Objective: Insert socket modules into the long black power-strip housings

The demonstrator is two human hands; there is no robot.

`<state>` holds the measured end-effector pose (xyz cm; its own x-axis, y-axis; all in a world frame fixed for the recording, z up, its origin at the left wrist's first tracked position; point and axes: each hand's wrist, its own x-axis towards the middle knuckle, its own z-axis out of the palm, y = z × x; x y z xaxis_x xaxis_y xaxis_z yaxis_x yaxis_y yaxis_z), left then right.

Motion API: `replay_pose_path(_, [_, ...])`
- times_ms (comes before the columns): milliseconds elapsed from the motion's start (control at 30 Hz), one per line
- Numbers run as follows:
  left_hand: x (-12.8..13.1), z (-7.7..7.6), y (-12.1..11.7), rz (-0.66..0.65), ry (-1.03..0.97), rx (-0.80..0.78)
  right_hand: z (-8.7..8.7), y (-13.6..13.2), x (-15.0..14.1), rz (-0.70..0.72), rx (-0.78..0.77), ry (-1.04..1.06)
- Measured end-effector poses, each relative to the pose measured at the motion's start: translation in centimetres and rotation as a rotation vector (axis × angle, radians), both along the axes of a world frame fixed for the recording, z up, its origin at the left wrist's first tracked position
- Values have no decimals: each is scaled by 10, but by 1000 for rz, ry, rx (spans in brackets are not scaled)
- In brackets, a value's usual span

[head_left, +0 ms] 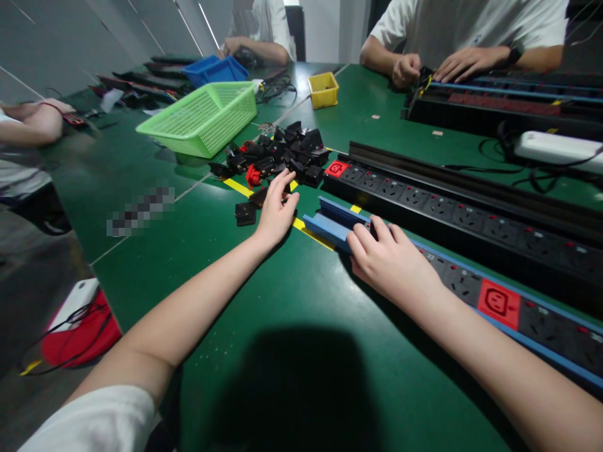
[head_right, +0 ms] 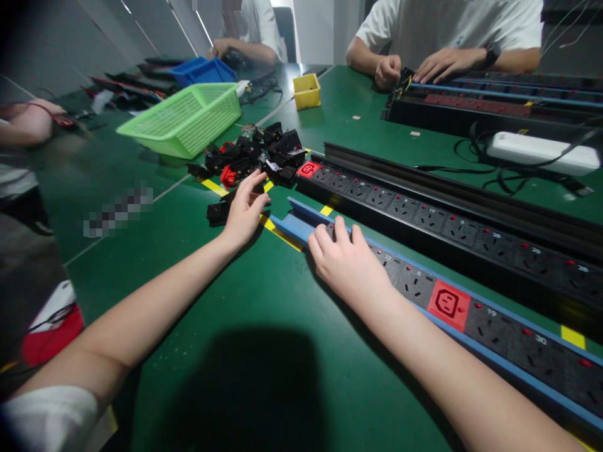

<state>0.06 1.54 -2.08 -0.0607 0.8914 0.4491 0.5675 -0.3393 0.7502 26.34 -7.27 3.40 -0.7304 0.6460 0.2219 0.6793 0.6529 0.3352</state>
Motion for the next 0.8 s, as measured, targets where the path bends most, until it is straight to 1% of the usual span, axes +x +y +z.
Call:
replay_pose_path(100, [-2,-3,3,29,-16,-76,-1,0,0,-1,12,-16])
replay_pose_path(200, [0,-1,0,41,13,-123,-3,0,0,-1,21,-16])
replay_pose_path(300, [4,5,-4,57,55,-119,-4,0,0,-2,25,-10])
replay_pose_path(467, [10,12,-10,34,108,-111,-4,0,0,-4,21,-10])
replay_pose_path(667, [13,15,-14,10,64,-101,-3,0,0,-5,6,8])
replay_pose_path(800, [14,14,-15,0,38,-77,-3,0,0,-7,9,-4])
